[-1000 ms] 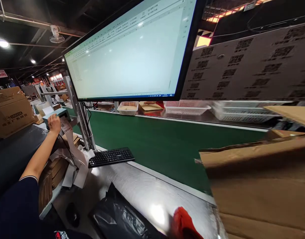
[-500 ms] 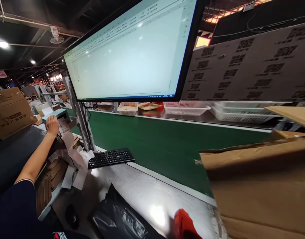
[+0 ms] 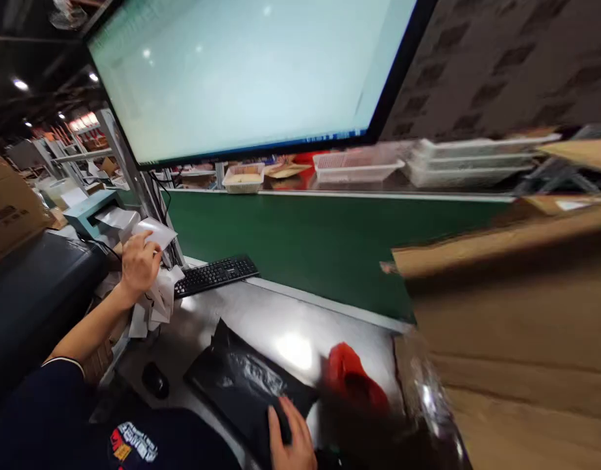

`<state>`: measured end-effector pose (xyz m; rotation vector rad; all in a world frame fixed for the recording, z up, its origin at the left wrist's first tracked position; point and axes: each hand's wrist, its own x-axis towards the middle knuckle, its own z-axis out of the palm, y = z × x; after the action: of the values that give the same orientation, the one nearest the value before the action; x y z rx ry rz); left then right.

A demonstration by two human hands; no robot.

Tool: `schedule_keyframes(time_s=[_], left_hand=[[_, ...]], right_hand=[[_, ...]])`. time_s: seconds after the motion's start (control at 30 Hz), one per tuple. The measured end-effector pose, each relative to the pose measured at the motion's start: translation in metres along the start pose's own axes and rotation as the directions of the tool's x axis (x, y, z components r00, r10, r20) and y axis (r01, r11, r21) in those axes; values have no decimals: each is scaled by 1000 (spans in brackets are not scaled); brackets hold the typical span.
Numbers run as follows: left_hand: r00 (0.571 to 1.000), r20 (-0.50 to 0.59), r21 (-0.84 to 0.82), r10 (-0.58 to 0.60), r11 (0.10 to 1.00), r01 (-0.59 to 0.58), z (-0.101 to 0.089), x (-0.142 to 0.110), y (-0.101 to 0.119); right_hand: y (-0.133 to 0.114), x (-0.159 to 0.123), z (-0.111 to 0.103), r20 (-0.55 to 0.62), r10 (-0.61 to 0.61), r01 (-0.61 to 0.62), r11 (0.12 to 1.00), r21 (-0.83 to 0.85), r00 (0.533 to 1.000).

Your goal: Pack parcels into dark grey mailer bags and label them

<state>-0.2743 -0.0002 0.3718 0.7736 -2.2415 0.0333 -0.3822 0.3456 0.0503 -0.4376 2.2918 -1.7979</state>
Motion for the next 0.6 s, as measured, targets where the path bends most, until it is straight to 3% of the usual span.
schedule_keyframes(time_s=[0.07,0.1,0.13,0.2,0.3,0.4,0.5,0.53,0.6], left_hand=[[992,80,-298,102,952,-74,3,-45,41],[982,135,-452,131,890,-56,3,-66,59],[967,210,-592,146,806,7,3,-86,74],[902,406,-775,147,578,255,8,-122,93],[720,683,-728,122,191,659,29,-170,97],[551,828,-546,107,-69,835,60,-210,83],[454,887,-439,87,-147,887,95,-239,67],[432,900,-423,61,-123,898,106,-247,62],[397,917,-394,-34,67,917,130,-260,57]], right_hand=[[-26,-2,19,26,91,-94,984,152,995],[-38,-2,26,71,140,-153,956,249,988],[-48,-2,31,133,180,-214,919,330,975],[-61,-4,36,243,196,-291,841,457,950],[-65,-18,31,322,259,-403,730,553,911],[-56,-38,23,287,414,-503,668,548,864],[-38,-46,17,190,483,-507,698,506,855],[-31,-45,16,139,479,-484,740,467,867],[-18,-39,15,11,426,-406,853,327,905]])
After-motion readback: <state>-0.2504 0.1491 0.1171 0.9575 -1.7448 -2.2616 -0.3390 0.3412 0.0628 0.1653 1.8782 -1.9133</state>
